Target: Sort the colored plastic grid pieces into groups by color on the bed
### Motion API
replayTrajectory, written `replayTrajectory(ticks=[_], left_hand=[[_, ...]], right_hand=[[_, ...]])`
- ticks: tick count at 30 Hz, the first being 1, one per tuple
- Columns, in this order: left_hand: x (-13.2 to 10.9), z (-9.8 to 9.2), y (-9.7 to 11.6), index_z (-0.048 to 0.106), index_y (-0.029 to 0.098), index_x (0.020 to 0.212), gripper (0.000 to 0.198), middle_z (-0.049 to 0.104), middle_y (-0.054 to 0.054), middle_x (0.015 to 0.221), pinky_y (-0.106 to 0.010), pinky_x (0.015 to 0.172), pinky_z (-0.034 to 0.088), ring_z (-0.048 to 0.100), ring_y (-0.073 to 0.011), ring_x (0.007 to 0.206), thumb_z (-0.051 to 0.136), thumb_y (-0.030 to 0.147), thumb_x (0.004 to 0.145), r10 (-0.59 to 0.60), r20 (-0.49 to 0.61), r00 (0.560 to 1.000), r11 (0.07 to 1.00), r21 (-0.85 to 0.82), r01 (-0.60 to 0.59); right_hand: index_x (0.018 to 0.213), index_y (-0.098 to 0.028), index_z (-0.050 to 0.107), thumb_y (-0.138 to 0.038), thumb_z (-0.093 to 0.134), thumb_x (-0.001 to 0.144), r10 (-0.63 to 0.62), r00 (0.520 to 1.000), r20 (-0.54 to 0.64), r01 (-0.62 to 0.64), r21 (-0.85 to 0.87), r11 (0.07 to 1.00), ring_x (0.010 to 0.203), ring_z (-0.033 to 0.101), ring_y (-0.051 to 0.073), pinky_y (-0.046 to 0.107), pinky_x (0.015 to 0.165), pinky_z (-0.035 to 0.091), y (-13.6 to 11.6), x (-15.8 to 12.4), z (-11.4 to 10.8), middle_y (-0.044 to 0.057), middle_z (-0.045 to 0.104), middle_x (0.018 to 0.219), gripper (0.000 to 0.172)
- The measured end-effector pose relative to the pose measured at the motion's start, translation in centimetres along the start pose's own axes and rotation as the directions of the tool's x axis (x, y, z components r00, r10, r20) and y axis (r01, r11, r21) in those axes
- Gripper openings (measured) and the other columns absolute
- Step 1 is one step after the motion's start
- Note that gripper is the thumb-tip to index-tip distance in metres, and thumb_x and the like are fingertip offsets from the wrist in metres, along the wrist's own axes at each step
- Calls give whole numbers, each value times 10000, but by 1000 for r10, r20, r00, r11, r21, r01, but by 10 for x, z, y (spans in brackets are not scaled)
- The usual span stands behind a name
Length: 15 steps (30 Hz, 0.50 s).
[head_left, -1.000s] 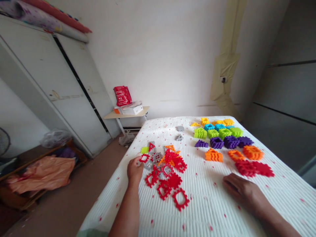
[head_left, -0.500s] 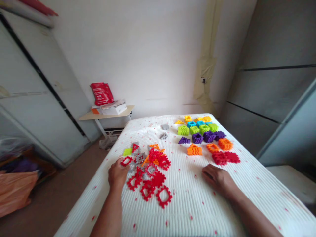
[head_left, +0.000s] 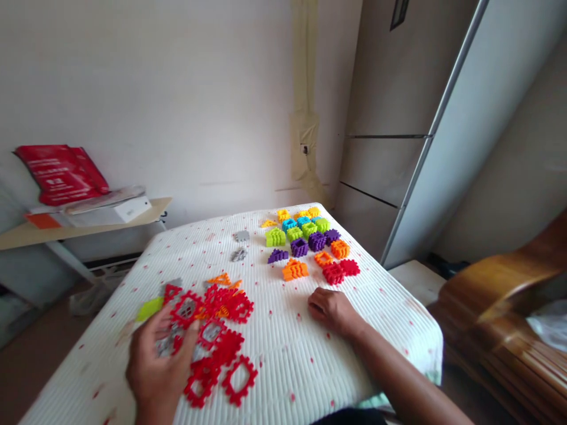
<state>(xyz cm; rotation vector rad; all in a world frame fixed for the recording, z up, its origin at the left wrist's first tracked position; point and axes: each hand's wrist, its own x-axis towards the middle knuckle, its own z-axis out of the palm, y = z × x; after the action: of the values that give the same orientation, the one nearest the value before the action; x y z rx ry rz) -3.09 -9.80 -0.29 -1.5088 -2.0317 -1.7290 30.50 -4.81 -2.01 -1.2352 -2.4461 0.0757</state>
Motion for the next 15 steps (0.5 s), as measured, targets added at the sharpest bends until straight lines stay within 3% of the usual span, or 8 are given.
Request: replayTrajectory(ticks=[2, 5, 8, 12, 15], left_hand=[[-16, 17, 24, 547, 195, 1154, 531, 602, -68, 1000, -387, 802, 487, 580, -216, 830, 636, 434, 687, 103, 156, 982, 993, -65, -94], [-35, 42, 55, 593, 198, 1038, 367, 628, -84, 1028, -375, 823, 484, 585, -230, 929, 604, 386, 722, 243, 344, 907, 964, -194, -184], [-48, 62, 76, 622, 201, 934, 263, 654, -69, 930, -346, 743, 494, 601, -215, 848, 579, 363, 730, 198, 537, 820, 971, -224, -87], [-57, 75, 89, 626, 183, 849, 274, 648, -39, 780, -276, 654, 459, 588, -178, 727, 501, 419, 785, 92, 742, 664, 971, -214, 105], [-61, 80, 92, 597, 175, 795, 361, 601, -5, 655, -234, 582, 404, 555, -144, 624, 388, 464, 850, 82, 814, 575, 962, -215, 166]], right_hand=[[675, -172, 533, -151, 459, 834, -9, 1000, -11, 9, 7, 1000, 610, 493, 101, 210, 557, 322, 1, 0, 0, 13, 561, 695, 176], [674, -170, 544, -145, 436, 839, -9, 998, -60, 12, 48, 999, 606, 503, 108, 214, 556, 343, 3, -2, 1, 19, 562, 679, 199], [867, -165, 588, -174, 436, 856, 41, 984, -174, -7, 191, 982, 618, 524, 108, 215, 568, 391, 6, -5, 0, 42, 600, 783, 153], [1128, -180, 533, -262, 496, 863, 8, 974, -227, 87, 407, 909, 711, 564, 111, 219, 605, 454, 6, -8, -4, 102, 589, 1093, 280], [1051, -174, 577, -273, 447, 899, -54, 986, -156, 116, 420, 900, 700, 578, 115, 218, 628, 454, 3, -7, -5, 75, 640, 955, 223]])
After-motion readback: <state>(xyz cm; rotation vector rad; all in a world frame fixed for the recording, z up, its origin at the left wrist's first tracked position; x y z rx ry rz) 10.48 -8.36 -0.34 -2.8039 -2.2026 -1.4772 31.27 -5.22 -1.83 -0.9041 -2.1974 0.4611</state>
